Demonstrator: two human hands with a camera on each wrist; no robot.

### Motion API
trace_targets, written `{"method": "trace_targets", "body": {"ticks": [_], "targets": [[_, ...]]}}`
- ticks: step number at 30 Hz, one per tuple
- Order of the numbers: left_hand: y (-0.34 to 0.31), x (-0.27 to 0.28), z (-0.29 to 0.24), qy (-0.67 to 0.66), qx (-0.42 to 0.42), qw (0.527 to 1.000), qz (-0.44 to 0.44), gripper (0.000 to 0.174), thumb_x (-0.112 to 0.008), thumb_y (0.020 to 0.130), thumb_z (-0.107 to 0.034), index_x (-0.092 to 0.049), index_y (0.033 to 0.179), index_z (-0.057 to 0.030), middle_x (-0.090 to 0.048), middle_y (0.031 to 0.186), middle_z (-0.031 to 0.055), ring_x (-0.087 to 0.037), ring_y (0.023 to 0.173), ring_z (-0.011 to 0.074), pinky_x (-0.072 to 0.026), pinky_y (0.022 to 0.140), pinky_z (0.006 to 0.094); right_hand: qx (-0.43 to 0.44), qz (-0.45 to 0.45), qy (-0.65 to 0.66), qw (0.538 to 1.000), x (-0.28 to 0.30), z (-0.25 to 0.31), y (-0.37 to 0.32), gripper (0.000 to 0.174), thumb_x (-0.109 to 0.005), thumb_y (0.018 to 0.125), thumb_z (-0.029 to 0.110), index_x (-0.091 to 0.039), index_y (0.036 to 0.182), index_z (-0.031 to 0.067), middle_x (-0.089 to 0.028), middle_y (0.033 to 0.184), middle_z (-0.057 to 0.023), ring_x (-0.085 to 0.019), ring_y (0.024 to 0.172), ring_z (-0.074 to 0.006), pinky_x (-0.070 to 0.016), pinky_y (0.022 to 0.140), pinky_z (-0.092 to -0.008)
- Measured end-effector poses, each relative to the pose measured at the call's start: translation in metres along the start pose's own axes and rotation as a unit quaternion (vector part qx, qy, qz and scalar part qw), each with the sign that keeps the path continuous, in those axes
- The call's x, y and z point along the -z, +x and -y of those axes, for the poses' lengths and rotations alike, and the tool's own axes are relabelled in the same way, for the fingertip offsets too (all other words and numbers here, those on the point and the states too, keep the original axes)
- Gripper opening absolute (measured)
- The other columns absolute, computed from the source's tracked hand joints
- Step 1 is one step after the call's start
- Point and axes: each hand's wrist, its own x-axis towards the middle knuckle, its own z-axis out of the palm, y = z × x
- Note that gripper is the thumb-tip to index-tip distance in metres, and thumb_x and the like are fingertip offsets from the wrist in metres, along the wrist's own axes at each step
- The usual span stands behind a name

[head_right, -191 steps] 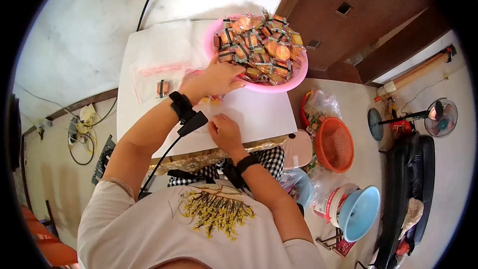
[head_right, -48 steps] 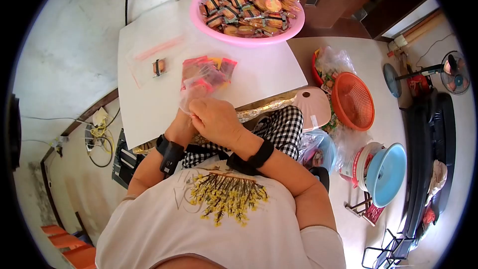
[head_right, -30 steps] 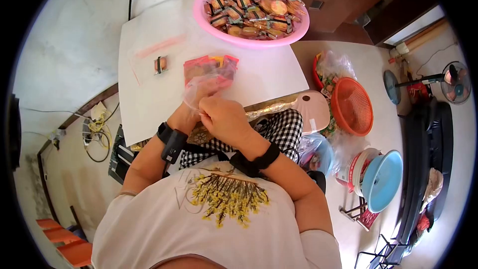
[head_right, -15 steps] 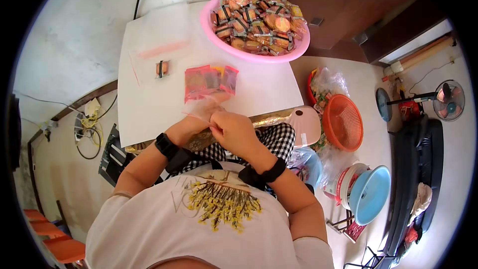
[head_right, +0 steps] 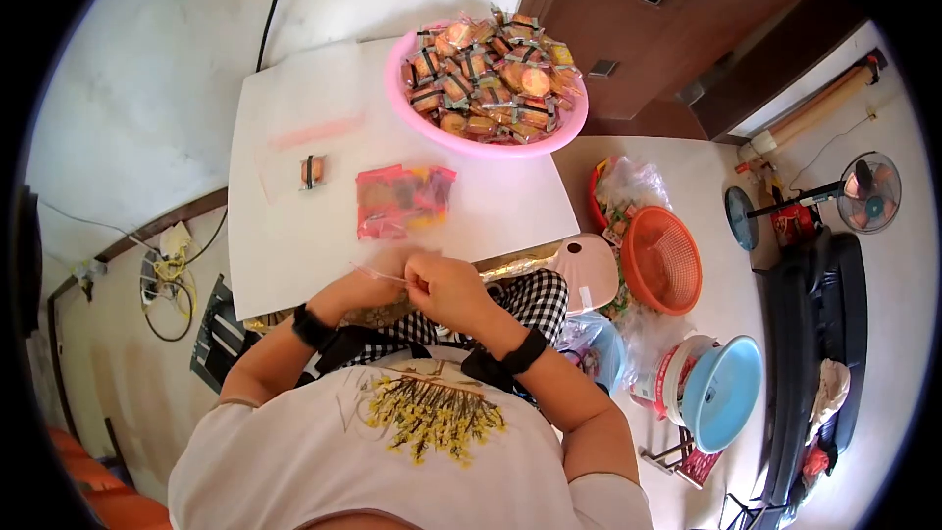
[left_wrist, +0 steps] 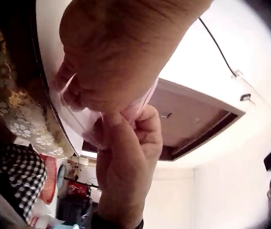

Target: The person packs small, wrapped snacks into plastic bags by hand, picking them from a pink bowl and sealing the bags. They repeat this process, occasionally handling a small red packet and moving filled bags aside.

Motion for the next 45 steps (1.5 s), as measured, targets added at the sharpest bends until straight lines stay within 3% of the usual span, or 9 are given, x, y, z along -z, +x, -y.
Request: {"method": "trace_targets", "body": {"ticks": [6,11,15,21,26,29,32,36,45], "targets": [[-0.053,0.011,-0.022,0.398,-0.018,0.917,-0.031,0.024,-0.068,0.074,-0.016,-0.062,0.096,-0.0093,-0.063,0.089,0.0108,-0.059,0.092,0.0293,-0.0432,0.088,0.0470,-0.057,0.044,0.071,0.995,-0.003,-0.017,0.004,0.007,-0.061,0.078,0.004,-0.054,0.079,0.0027,-0.057,0.062,-0.0075,-0.053,0.054,-0.0142,-0.0435,0.053,-0.0285],[-0.073,0.043,-0.042,0.523,0.031,0.852,-0.022,0.014,-0.067,0.077,-0.021,-0.064,0.086,-0.0106,-0.062,0.085,0.0076,-0.061,0.084,0.0278,-0.0454,0.083,0.0466,-0.051,0.097,0.114,0.987,-0.014,-0.019,0.013,0.010,-0.063,0.075,0.009,-0.057,0.081,0.0038,-0.061,0.067,-0.0130,-0.060,0.061,-0.0275,-0.0469,0.057,-0.0350],[-0.052,0.085,-0.090,0.342,0.004,0.939,0.012,0.015,-0.064,0.082,-0.024,-0.063,0.080,-0.0091,-0.058,0.073,0.0089,-0.059,0.066,0.0301,-0.0476,0.059,0.0411,-0.005,0.127,0.089,0.988,-0.018,-0.027,0.026,0.014,-0.066,0.073,0.011,-0.056,0.079,0.0025,-0.061,0.068,-0.0120,-0.060,0.062,-0.0262,-0.0464,0.057,-0.0339],[0.073,0.131,-0.084,0.292,-0.114,0.945,-0.087,0.015,-0.057,0.086,-0.019,-0.060,0.084,-0.0047,-0.059,0.076,0.0125,-0.059,0.070,0.0321,-0.0470,0.061,0.0403,-0.073,0.156,0.217,0.961,-0.007,-0.046,0.050,0.009,-0.064,0.078,0.006,-0.057,0.081,0.0019,-0.055,0.063,-0.0005,-0.049,0.059,-0.0081,-0.0422,0.055,-0.0253],[0.216,0.154,-0.024,0.279,-0.154,0.946,-0.054,0.022,-0.053,0.092,-0.017,-0.062,0.102,-0.0006,-0.064,0.085,0.0121,-0.061,0.069,0.0230,-0.0474,0.061,0.0342,-0.059,0.108,0.304,0.945,-0.022,-0.090,0.053,0.011,-0.065,0.076,0.008,-0.059,0.083,0.0015,-0.058,0.069,-0.0012,-0.053,0.065,-0.0066,-0.0446,0.060,-0.0241],[0.269,0.153,-0.032,0.172,0.133,0.976,0.017,0.027,-0.048,0.094,-0.018,-0.058,0.113,-0.0015,-0.065,0.087,0.0100,-0.062,0.060,0.0184,-0.0469,0.050,0.0314,-0.053,0.108,0.299,0.947,-0.021,-0.089,0.049,0.012,-0.065,0.076,0.009,-0.059,0.083,0.0017,-0.058,0.069,-0.0012,-0.052,0.064,-0.0066,-0.0446,0.060,-0.0238],[0.307,0.150,-0.019,0.154,0.229,0.961,0.004,0.032,-0.044,0.095,-0.017,-0.051,0.123,-0.0038,-0.065,0.087,0.0084,-0.060,0.053,0.0141,-0.0443,0.040,0.0279,-0.054,0.116,0.295,0.947,-0.017,-0.086,0.048,0.012,-0.064,0.075,0.009,-0.058,0.082,0.0020,-0.058,0.067,-0.0015,-0.052,0.061,-0.0071,-0.0445,0.059,-0.0242],[0.323,0.147,-0.011,0.122,0.270,0.954,-0.048,0.032,-0.043,0.096,-0.017,-0.048,0.124,-0.0018,-0.064,0.076,0.0065,-0.058,0.048,0.0138,-0.0447,0.037,0.0285,-0.057,0.118,0.307,0.943,-0.016,-0.088,0.047,0.011,-0.064,0.075,0.009,-0.058,0.082,0.0019,-0.058,0.065,-0.0025,-0.052,0.059,-0.0078,-0.0441,0.057,-0.0247],[0.319,0.153,-0.002,0.061,0.268,0.956,-0.102,0.018,-0.059,0.087,-0.016,-0.056,0.076,-0.0023,-0.057,0.060,0.0042,-0.053,0.041,0.0126,-0.0411,0.035,0.0273,-0.059,0.106,0.323,0.939,-0.020,-0.088,0.045,0.012,-0.064,0.076,0.008,-0.058,0.083,0.0007,-0.059,0.065,-0.0031,-0.053,0.060,-0.0079,-0.0445,0.057,-0.0250]]}}
